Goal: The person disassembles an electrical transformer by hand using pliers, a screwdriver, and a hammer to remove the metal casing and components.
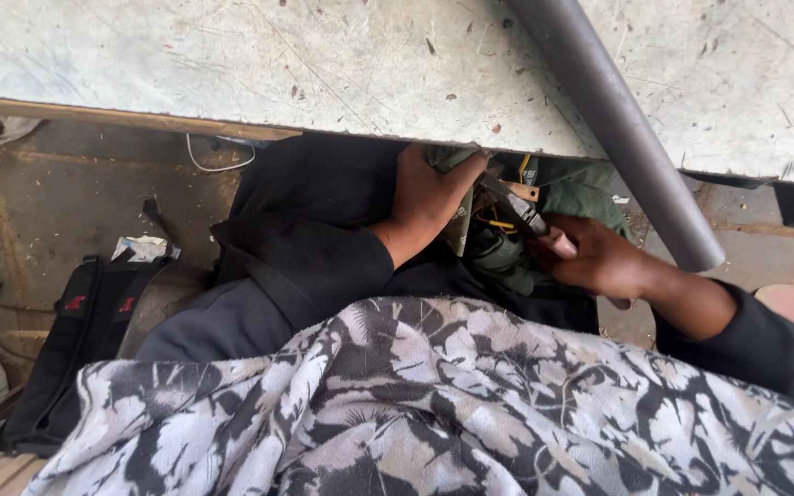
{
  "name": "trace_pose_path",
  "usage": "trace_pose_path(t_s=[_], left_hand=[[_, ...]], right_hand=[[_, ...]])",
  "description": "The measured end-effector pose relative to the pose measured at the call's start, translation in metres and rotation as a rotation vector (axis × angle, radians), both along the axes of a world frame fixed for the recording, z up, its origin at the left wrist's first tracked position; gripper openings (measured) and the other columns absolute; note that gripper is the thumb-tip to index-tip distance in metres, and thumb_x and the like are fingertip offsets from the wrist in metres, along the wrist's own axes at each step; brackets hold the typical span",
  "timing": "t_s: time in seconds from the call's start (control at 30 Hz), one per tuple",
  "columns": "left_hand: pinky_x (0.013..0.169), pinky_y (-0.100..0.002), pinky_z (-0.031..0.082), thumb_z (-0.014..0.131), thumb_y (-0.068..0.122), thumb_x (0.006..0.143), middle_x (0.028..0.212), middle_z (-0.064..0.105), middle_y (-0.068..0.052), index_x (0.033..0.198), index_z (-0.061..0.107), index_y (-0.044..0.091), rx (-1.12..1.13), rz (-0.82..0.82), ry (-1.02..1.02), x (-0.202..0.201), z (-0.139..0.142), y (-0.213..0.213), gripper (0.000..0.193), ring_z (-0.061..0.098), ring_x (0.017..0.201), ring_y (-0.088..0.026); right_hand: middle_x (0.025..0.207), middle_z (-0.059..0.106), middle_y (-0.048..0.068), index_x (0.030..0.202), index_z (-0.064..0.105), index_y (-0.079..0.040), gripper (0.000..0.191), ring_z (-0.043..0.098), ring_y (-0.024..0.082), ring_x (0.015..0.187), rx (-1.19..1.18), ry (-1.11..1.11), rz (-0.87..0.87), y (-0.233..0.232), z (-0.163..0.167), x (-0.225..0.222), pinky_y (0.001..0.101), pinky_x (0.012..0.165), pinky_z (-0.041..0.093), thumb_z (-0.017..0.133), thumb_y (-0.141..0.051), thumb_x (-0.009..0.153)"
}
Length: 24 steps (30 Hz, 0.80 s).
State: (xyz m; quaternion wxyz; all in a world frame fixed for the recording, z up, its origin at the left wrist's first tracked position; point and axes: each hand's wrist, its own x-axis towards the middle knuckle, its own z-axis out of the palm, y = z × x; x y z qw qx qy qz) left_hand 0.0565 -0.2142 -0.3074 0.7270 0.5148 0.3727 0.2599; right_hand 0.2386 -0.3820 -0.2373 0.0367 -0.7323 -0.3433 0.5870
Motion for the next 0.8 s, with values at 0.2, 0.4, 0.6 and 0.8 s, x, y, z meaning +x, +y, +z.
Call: trace_pose_path(t_s=[0.2,0.4,0.6,0.8], left_hand=[[0.072,-0.03,0.056,0.077,0.018,0.087,0.086,0.076,-0.006,0.093,0.074,-0.002,0.01,0.039,0.025,0.003,-0.002,-0.001,0.021,0.071,0.079,-0.013],[0.082,-0.03,0.055,0.076,0.018,0.09,0.099,0.075,-0.007,0.108,0.07,0.0,0.028,0.053,-0.087,0.007,-0.012,0.004,0.026,0.07,0.091,-0.014],[0.084,-0.031,0.055,0.077,0.02,0.088,0.1,0.074,-0.007,0.108,0.069,0.001,0.02,0.046,-0.106,0.004,-0.026,-0.003,0.029,0.069,0.091,-0.015],[0.082,-0.032,0.054,0.078,0.021,0.086,0.1,0.073,-0.008,0.109,0.068,0.0,-0.064,0.043,-0.161,0.006,-0.03,0.003,0.032,0.068,0.09,-0.015]], right_hand=[[0.097,0.071,0.011,0.109,0.063,0.001,0.046,0.065,0.018,0.087,0.121,0.31,-0.065,0.002,-0.015,0.02,0.0336,0.078,0.053,0.071,-0.011,0.065],[0.106,0.074,0.014,0.144,0.05,-0.015,0.072,0.071,0.029,0.084,-0.149,-0.057,-0.103,0.015,0.02,-0.005,0.0413,0.077,0.055,0.073,-0.021,0.076],[0.11,0.073,0.02,0.136,0.056,-0.012,0.068,0.072,0.032,0.101,0.138,-0.299,-0.079,-0.028,0.044,-0.053,0.0427,0.087,0.054,0.079,-0.036,0.077],[0.118,0.069,0.019,0.142,0.054,-0.015,0.068,0.068,0.041,0.107,0.177,-0.658,-0.048,-0.034,0.058,-0.082,0.0487,0.087,0.053,0.078,-0.032,0.08]])
